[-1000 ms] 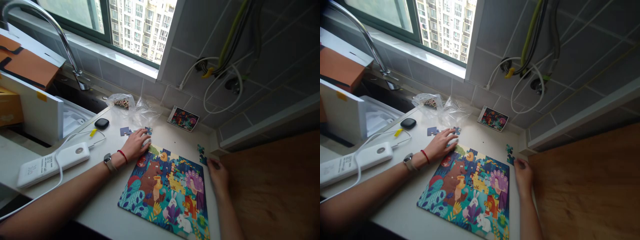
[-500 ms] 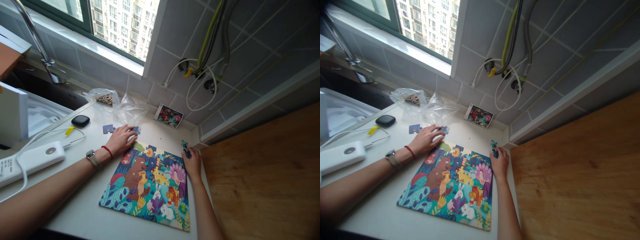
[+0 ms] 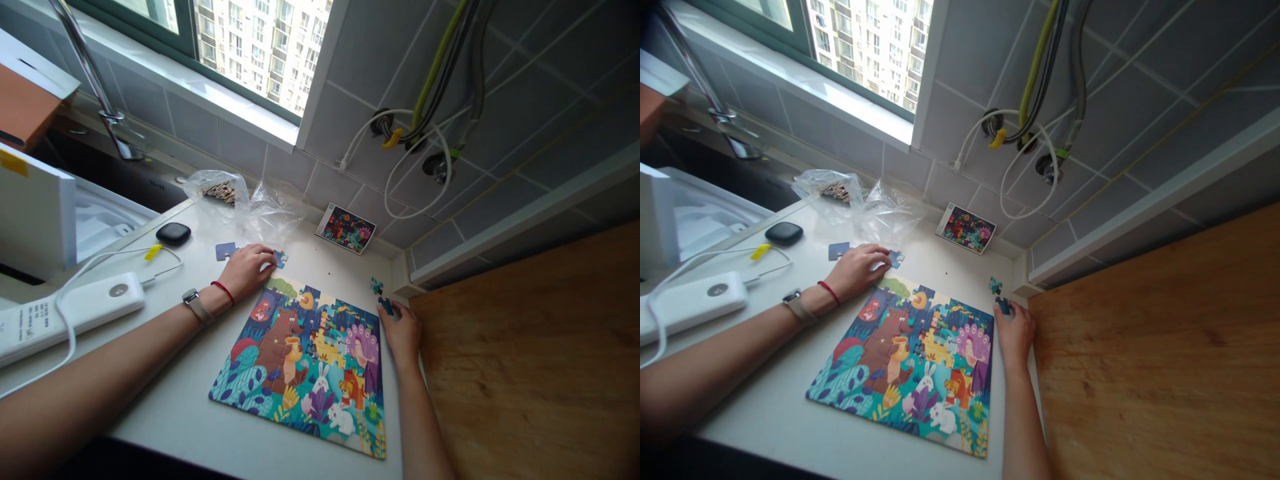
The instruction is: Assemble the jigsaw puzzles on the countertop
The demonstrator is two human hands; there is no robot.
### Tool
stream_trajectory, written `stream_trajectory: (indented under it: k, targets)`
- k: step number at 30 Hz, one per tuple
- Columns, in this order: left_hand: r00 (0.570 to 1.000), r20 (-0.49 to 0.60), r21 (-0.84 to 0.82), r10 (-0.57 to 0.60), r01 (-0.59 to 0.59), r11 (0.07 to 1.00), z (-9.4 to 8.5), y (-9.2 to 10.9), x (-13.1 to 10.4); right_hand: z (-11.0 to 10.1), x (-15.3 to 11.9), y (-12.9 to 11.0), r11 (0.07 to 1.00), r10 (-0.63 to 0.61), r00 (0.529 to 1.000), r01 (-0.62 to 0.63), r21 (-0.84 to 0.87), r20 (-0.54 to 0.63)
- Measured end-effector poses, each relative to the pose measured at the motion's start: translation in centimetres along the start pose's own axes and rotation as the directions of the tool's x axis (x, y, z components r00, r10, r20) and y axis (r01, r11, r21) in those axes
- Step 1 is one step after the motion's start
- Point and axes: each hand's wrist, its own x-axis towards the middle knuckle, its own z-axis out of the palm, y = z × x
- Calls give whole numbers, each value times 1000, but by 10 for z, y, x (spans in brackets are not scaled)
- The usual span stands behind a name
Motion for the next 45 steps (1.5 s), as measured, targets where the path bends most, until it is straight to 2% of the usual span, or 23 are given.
stream_trajectory:
  k: [8,13,16,19,21,23,25,27,31,35,41,43,45]
  targets:
    - [999,-4,-33,-38,38,999,-2,-6,4,0,2,-1,996,11,999,-15,91,38]
    - [998,55,-156,-5,14,988,-4,-14,8,5,1,1,998,-11,1000,10,69,21]
    - [995,84,-173,49,-34,984,-15,-19,11,7,0,3,999,-9,1000,8,39,25]
    - [992,104,-117,69,-56,992,-38,-28,14,8,0,2,1000,5,999,-5,6,34]
    - [991,135,-35,17,-12,999,-55,-36,14,9,-1,2,1000,9,999,-9,-8,36]
    - [976,170,95,-137,122,988,-69,-43,13,9,-1,1,1000,2,999,-2,-19,35]
    - [925,208,217,-318,273,937,-77,-47,10,9,0,1,1000,-9,999,10,-26,32]
    - [869,235,283,-435,367,886,-80,-50,8,9,0,1,1000,-20,999,20,-19,31]
    - [830,248,294,-500,428,855,-80,-53,8,9,0,3,999,-32,999,32,14,26]
    - [810,264,278,-523,455,846,-82,-52,10,9,0,4,998,-61,998,60,36,22]
    - [819,244,277,-520,455,846,-81,-46,7,9,0,6,997,-66,998,66,41,20]
    - [857,206,255,-472,419,872,-76,-42,6,9,0,5,997,-67,998,66,44,12]
    - [926,162,181,-340,311,933,-68,-38,5,8,0,4,996,-67,998,66,52,6]
